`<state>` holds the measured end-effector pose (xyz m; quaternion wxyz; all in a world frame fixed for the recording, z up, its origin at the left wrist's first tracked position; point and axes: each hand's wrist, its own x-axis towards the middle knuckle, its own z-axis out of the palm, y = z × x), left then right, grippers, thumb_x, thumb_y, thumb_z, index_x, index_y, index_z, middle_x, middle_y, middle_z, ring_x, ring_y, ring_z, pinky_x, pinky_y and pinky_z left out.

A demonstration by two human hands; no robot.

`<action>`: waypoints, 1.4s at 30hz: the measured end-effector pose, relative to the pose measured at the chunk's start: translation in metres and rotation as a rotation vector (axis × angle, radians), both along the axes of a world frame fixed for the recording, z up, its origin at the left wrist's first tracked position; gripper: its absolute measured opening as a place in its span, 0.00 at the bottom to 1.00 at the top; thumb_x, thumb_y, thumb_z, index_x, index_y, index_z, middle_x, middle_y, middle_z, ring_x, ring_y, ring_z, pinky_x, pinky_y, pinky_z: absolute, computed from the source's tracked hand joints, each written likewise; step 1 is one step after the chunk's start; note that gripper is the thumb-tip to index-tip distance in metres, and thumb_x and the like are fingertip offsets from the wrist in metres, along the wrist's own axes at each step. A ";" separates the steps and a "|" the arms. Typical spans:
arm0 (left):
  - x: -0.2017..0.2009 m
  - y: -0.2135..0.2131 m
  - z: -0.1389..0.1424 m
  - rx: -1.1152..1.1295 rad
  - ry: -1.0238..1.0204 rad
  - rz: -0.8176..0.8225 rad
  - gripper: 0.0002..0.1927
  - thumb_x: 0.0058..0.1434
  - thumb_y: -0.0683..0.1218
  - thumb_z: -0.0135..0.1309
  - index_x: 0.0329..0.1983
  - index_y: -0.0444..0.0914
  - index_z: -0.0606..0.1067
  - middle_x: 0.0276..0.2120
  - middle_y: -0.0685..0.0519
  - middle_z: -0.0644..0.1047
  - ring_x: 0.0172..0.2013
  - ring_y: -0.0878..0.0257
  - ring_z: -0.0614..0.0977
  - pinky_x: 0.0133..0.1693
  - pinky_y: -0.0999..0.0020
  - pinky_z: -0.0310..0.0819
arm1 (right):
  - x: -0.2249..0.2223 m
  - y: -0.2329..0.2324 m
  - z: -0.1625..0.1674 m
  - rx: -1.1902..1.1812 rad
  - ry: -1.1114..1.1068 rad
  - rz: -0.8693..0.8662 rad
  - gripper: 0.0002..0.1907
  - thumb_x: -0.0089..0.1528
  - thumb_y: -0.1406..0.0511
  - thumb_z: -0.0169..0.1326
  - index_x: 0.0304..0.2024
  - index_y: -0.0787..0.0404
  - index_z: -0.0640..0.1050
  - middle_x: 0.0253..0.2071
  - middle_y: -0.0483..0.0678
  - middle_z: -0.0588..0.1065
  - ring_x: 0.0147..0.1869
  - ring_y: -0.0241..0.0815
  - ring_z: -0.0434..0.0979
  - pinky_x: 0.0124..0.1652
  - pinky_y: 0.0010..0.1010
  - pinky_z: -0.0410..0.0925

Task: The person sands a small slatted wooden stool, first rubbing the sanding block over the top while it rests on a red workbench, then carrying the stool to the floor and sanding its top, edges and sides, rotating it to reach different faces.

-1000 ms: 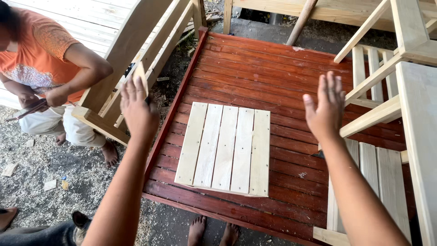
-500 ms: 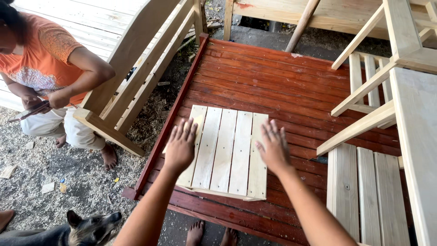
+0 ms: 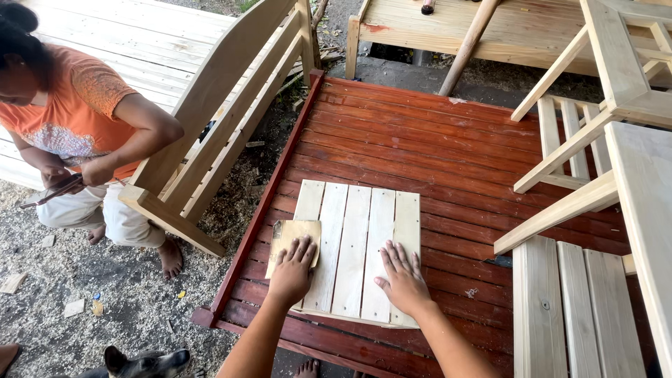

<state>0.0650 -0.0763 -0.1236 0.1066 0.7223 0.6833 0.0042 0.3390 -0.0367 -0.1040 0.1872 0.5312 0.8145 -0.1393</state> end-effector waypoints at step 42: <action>-0.007 -0.070 -0.049 -0.080 -0.233 -0.075 0.42 0.57 0.50 0.54 0.76 0.51 0.53 0.78 0.53 0.47 0.72 0.38 0.50 0.70 0.36 0.36 | -0.083 -0.015 -0.037 0.538 0.294 -0.096 0.43 0.63 0.49 0.43 0.73 0.64 0.48 0.76 0.65 0.38 0.81 0.65 0.29 0.69 0.67 0.27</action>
